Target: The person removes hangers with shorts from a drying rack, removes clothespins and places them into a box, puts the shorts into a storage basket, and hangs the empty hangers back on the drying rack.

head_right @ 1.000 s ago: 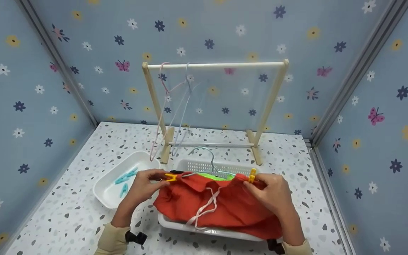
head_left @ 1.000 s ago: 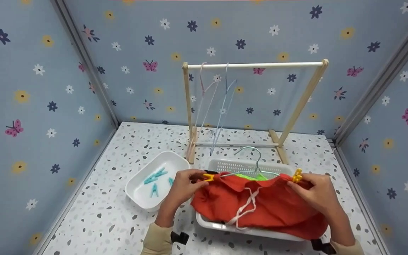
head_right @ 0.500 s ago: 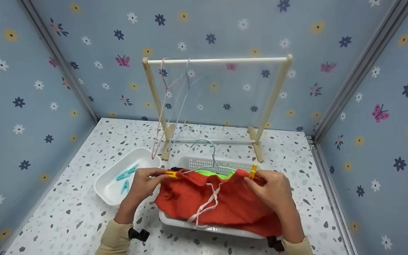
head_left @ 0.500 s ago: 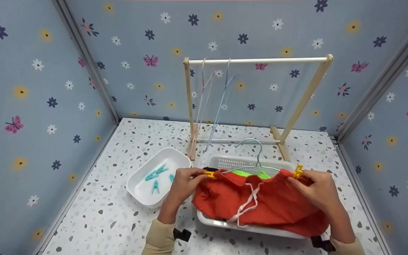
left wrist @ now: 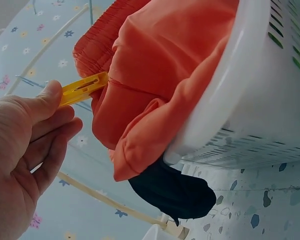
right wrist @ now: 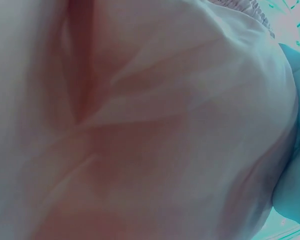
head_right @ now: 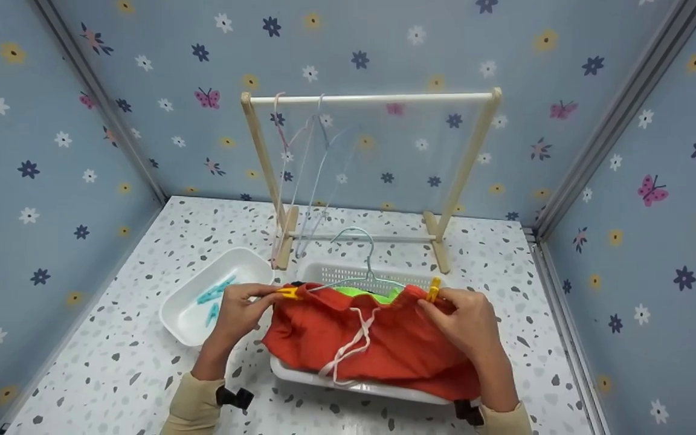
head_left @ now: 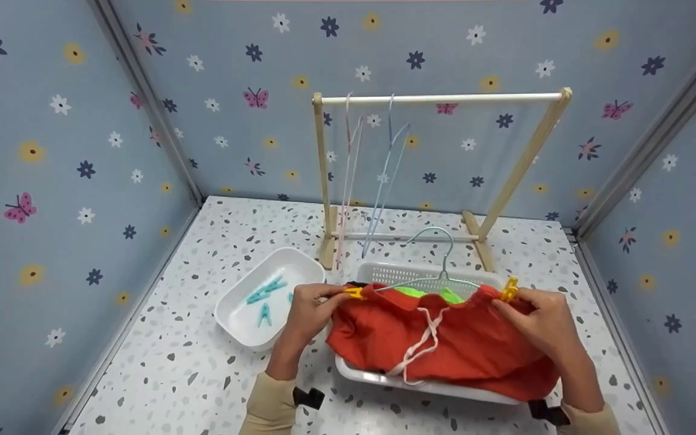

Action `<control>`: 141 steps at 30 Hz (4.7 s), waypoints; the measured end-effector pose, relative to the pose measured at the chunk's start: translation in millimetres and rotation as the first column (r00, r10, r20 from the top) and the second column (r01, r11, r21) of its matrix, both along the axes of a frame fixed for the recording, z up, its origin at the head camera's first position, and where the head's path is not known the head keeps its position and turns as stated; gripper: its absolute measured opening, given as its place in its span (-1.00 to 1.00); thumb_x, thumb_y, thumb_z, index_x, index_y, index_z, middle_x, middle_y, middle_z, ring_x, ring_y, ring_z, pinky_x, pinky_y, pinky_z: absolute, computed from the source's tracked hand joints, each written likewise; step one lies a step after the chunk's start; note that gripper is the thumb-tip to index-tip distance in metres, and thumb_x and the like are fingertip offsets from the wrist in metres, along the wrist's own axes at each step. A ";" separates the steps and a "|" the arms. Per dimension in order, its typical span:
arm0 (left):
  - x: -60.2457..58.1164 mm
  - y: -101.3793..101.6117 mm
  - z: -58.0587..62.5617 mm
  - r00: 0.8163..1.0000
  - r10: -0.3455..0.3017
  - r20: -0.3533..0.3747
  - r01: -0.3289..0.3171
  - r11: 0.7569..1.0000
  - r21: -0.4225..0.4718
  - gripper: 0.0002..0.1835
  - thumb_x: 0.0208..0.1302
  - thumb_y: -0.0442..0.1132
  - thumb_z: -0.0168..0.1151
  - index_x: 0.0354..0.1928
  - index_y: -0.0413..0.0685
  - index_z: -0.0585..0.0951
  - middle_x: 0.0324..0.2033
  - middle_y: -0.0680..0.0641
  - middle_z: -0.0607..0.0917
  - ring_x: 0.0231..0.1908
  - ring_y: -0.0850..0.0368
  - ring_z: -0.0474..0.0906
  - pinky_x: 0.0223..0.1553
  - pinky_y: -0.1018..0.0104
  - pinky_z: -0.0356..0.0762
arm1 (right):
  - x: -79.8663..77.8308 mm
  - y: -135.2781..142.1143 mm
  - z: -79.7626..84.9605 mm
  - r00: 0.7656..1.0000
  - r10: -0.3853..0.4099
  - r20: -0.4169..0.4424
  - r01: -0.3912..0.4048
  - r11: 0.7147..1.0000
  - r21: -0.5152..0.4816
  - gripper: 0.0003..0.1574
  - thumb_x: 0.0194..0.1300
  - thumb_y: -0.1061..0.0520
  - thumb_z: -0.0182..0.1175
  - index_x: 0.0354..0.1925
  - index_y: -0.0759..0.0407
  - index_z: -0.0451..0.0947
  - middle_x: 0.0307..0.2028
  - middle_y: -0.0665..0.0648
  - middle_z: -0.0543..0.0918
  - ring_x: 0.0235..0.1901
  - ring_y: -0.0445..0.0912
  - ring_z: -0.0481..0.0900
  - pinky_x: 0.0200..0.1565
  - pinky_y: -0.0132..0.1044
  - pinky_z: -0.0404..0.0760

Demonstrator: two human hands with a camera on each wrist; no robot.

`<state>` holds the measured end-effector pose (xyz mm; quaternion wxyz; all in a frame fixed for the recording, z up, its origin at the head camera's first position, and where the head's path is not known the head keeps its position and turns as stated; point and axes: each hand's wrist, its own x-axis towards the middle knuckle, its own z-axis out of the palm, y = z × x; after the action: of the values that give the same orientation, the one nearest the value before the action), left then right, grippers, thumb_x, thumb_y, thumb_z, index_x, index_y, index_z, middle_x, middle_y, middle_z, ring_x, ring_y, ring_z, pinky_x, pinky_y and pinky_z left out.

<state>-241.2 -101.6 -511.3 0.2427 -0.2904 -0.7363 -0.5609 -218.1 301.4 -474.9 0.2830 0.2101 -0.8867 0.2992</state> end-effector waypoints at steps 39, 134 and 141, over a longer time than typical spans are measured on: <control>-9.5 -88.3 -28.0 0.884 0.439 -0.159 -0.467 0.835 -0.292 -0.89 -0.07 -0.29 0.36 -0.42 -0.13 0.70 -0.52 0.01 0.67 -0.52 0.22 0.56 -0.50 0.32 0.48 | 3.4 6.6 -4.3 0.998 -0.056 -0.028 0.055 0.998 -0.035 -0.67 -0.13 0.01 0.39 -0.72 -0.11 0.40 -0.78 -0.18 0.29 -0.78 -0.28 0.19 -0.71 -0.52 0.12; -12.7 -83.3 -19.7 0.843 0.462 0.274 -0.341 0.855 -0.392 -0.76 0.26 -0.01 0.00 -0.37 0.19 0.65 -0.50 0.15 0.64 -0.55 0.35 0.48 -0.56 0.31 0.38 | 33.5 21.8 94.5 0.698 -0.288 -0.656 0.332 0.941 -0.061 -0.24 -0.27 -0.33 0.35 -0.65 0.38 0.48 -0.69 0.29 0.45 -0.71 0.13 0.37 -0.62 0.02 0.37; 10.2 -69.0 22.6 0.907 0.414 0.070 -0.362 0.856 -0.369 -0.81 0.25 -0.05 0.03 -0.40 0.19 0.63 -0.57 0.22 0.58 -0.65 0.36 0.37 -0.59 0.37 0.34 | 36.9 9.8 115.5 0.761 -0.137 -0.634 0.221 0.974 0.055 -0.28 -0.30 -0.35 0.35 -0.72 0.32 0.50 -0.73 0.21 0.41 -0.75 0.04 0.29 -0.66 -0.10 0.29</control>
<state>-231.0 -170.5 -488.7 0.2410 -0.1316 -0.8827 -0.3813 -181.2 311.2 -359.4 0.5749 0.2295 -0.7750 0.1271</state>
